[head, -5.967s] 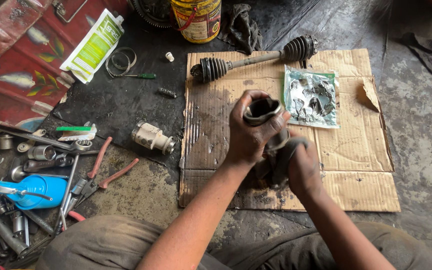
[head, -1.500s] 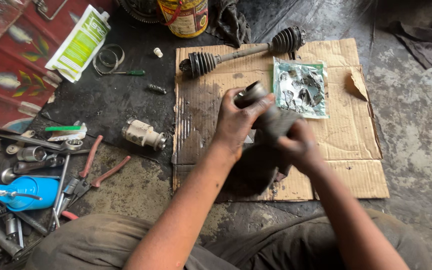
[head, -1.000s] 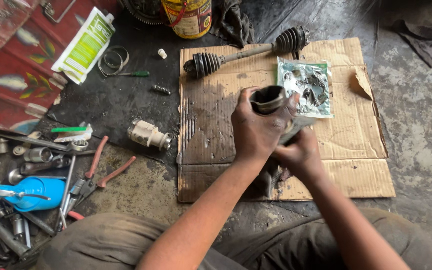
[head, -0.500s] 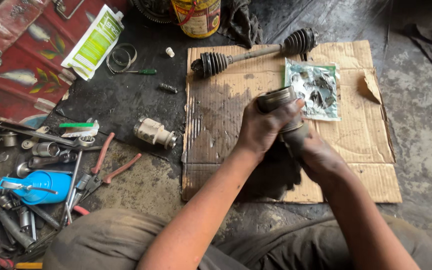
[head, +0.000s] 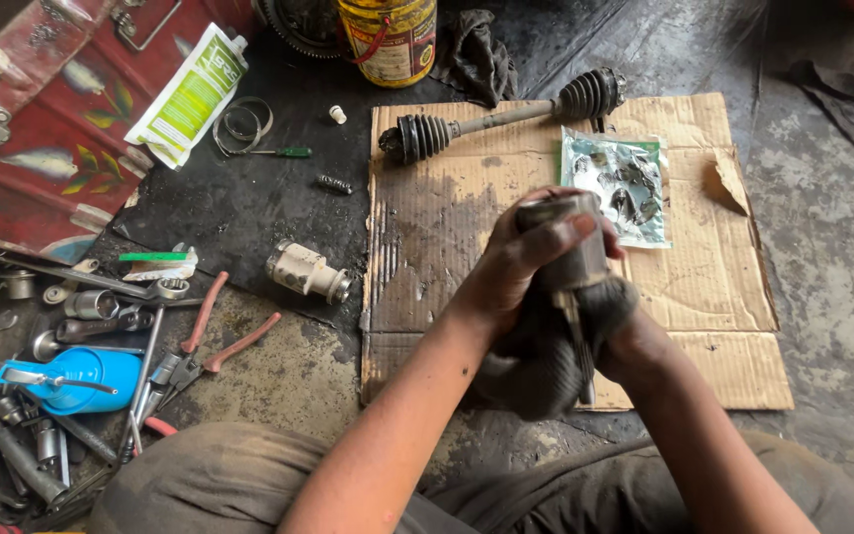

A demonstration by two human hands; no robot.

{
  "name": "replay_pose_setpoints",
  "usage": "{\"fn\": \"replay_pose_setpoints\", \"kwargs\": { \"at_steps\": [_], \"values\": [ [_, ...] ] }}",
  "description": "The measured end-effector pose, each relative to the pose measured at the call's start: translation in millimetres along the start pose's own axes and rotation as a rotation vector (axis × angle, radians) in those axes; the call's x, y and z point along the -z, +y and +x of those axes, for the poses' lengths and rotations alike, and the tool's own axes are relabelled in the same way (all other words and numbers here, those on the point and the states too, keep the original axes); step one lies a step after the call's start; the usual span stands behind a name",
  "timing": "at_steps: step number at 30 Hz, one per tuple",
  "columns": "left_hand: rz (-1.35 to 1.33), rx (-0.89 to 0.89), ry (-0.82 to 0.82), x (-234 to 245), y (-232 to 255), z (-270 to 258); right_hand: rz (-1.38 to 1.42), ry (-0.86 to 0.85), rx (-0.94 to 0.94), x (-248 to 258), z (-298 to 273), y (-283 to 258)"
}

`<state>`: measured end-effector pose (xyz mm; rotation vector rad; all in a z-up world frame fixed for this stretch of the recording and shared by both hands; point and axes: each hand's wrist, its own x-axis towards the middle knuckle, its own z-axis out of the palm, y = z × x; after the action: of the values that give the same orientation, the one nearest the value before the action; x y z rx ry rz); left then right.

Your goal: The person cleans and reassembles internal components of a CV axle joint, using a cloth to wipe grease and then inserting the tripod joint into the housing.

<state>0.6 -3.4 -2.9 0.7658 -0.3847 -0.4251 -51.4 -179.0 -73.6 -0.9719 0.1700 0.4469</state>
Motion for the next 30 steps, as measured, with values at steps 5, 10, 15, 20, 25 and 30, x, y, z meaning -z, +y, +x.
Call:
{"fn": "replay_pose_setpoints", "kwargs": {
  "at_steps": [5, 10, 15, 20, 25, 30],
  "values": [
    [0.706, -0.163, 0.607, -10, -24, 2, -0.304, 0.073, 0.250, 15, 11, -13],
    [0.507, -0.140, 0.764, -3, -32, 4, -0.532, 0.112, 0.257, 21, 10, -17],
    [0.028, -0.166, 0.739, 25, -23, 8, -0.155, 0.079, 0.044, -14, 13, -21],
    [-0.046, -0.121, 0.744, 39, -24, 8, -0.161, 0.080, 0.109, -22, 16, -11],
    [0.015, -0.143, 0.677, 32, -34, 6, -0.484, 0.212, 0.142, -10, 17, -5],
    [0.034, -0.202, 0.716, 21, -45, 4, -0.879, 0.233, 0.312, -21, 15, 2]
  ]
}}
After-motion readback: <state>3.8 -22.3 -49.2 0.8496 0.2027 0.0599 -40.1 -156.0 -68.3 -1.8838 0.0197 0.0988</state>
